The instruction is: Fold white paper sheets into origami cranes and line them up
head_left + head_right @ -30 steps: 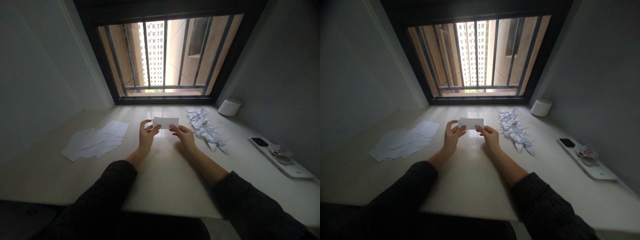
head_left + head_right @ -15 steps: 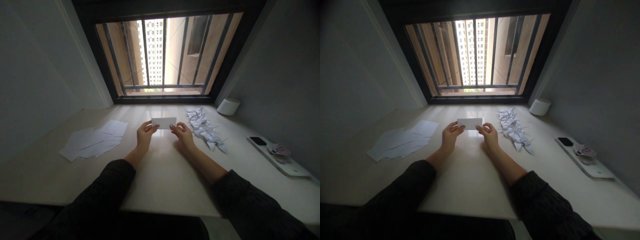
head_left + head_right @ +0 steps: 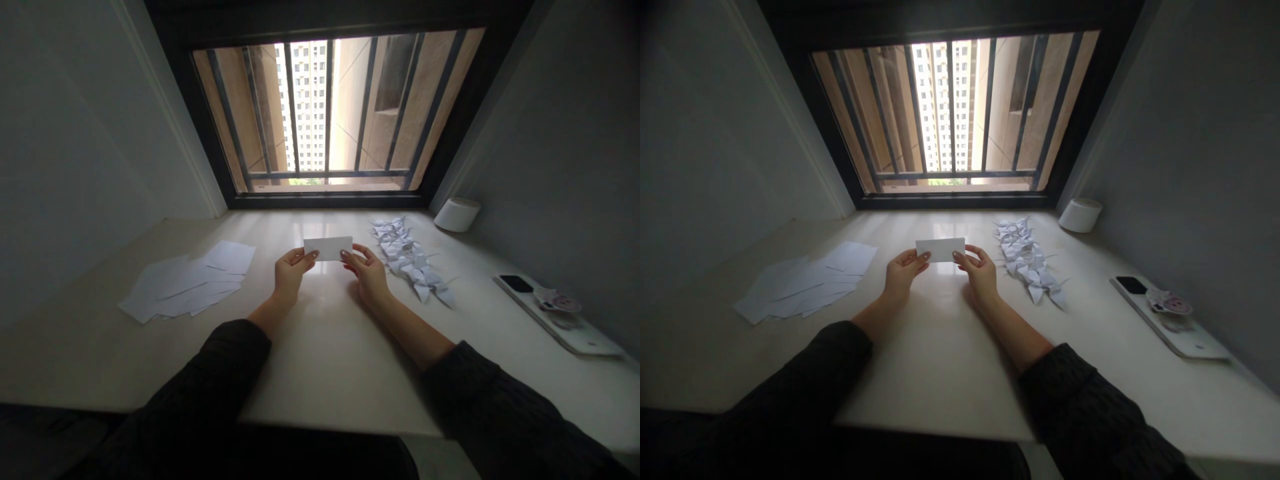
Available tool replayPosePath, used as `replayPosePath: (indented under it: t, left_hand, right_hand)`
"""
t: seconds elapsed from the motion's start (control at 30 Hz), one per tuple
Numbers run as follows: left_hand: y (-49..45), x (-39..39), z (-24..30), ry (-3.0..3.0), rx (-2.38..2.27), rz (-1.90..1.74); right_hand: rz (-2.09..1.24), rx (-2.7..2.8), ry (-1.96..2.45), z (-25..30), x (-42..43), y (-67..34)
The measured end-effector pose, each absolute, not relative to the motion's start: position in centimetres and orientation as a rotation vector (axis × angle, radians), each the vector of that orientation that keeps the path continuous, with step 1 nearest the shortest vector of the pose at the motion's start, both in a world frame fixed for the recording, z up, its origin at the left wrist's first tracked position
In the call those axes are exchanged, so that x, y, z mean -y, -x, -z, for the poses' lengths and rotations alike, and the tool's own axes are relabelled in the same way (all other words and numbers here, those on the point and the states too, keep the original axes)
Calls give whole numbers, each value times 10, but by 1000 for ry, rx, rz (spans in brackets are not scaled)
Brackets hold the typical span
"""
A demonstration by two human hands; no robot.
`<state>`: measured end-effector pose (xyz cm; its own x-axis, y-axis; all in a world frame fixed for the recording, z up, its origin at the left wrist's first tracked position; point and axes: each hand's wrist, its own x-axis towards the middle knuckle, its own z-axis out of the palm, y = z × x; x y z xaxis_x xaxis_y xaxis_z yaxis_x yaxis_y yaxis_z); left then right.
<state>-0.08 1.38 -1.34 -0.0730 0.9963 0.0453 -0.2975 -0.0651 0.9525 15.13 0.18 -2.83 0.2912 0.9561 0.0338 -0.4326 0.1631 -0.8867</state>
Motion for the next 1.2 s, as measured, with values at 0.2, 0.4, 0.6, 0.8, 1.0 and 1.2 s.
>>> replayPosePath:
  t: [0.2,0.4,0.6,0.8,1.0,1.2]
  left_hand:
    - [1,-13,13,-995,-1008,-1420]
    - [0,-12,12,-994,-1003,-1415]
    - [1,-13,13,-992,-1019,-1422]
    - [1,-16,15,-947,-1027,-1388]
    - [2,-17,15,-919,-1038,-1348]
    - [4,-18,16,-1038,-1044,-1269]
  right_hand:
    - [-1107,712,930,28,-2,-151]
    - [-1094,716,934,30,-3,-152]
    - [-1071,726,942,32,-3,-152]
    - [-1001,737,987,29,-2,-152]
    - [-986,745,985,26,0,-151]
    - [-982,751,1009,27,-3,-157]
